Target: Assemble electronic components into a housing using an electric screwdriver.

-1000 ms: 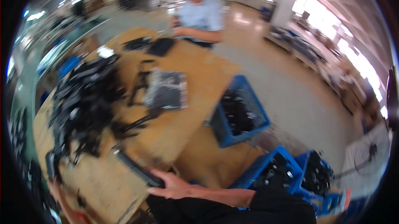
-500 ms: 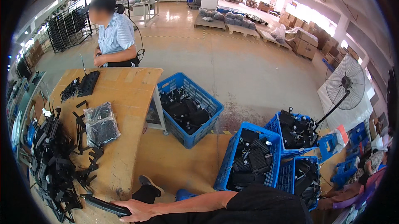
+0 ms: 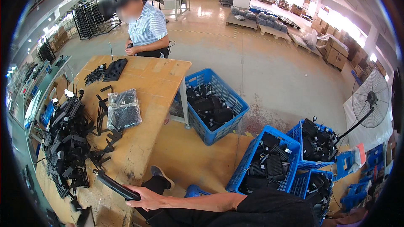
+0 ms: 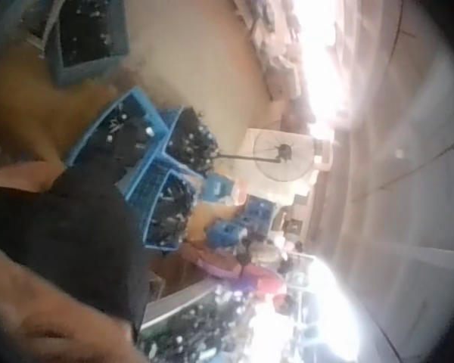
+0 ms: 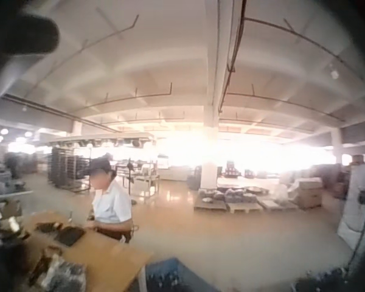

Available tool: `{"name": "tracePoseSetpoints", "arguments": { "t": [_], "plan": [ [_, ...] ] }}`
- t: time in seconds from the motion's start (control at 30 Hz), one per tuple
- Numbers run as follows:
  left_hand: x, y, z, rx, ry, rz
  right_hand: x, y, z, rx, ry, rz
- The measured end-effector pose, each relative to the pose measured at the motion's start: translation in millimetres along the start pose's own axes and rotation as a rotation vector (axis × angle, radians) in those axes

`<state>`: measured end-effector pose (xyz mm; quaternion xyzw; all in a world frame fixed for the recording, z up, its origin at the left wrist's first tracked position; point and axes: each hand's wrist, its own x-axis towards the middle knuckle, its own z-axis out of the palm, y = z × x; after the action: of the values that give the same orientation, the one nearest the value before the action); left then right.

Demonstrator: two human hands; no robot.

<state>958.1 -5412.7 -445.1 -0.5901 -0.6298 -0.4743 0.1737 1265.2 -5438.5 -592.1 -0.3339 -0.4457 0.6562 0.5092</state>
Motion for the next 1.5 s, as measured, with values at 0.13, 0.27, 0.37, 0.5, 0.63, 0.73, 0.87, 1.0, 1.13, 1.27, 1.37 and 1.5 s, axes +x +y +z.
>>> {"name": "tracePoseSetpoints", "arguments": {
  "t": [0.13, 0.27, 0.37, 0.5, 0.63, 0.73, 0.87, 1.0, 1.13, 1.27, 1.37, 1.5],
  "plan": [
    [-69, 53, 39, 0.198, -0.136, 0.107, -13, -3, -2, 0.009, 0.021, -0.011],
    [-98, 58, 76, 0.082, -0.265, 0.119, -25, -1, -6, 0.013, 0.042, -0.017],
    [-104, 71, 92, 0.068, -0.431, 0.033, -32, -5, -8, -0.028, 0.030, 0.026],
    [-116, 35, 102, 0.000, -0.443, -0.027, -34, -4, 2, -0.194, 0.036, 0.004],
    [-94, 63, 66, -0.175, -0.403, 0.006, -53, -19, -16, -0.575, 0.138, -0.020],
    [-73, 42, 62, 0.031, -0.510, 0.076, -61, -22, -27, -0.126, 0.162, 0.069],
    [-75, 1, 77, 0.203, -0.720, 0.070, -46, -12, -19, -0.122, 0.076, 0.105],
    [-77, -8, 68, 0.174, -0.716, 0.051, -44, -14, 3, -0.153, 0.084, 0.144],
    [-79, -19, 69, 0.080, -0.723, 0.109, -49, -16, 11, -0.160, 0.121, 0.154],
    [-61, -35, 76, 0.002, -0.789, 0.179, -50, -10, 9, -0.188, 0.134, 0.226],
    [-56, -45, 81, -0.139, -0.769, 0.165, -47, -10, 5, -0.241, 0.124, 0.252],
    [-22, -84, 97, -0.092, -0.452, 0.090, -46, -12, 14, -0.252, 0.145, 0.257]
  ]
}}
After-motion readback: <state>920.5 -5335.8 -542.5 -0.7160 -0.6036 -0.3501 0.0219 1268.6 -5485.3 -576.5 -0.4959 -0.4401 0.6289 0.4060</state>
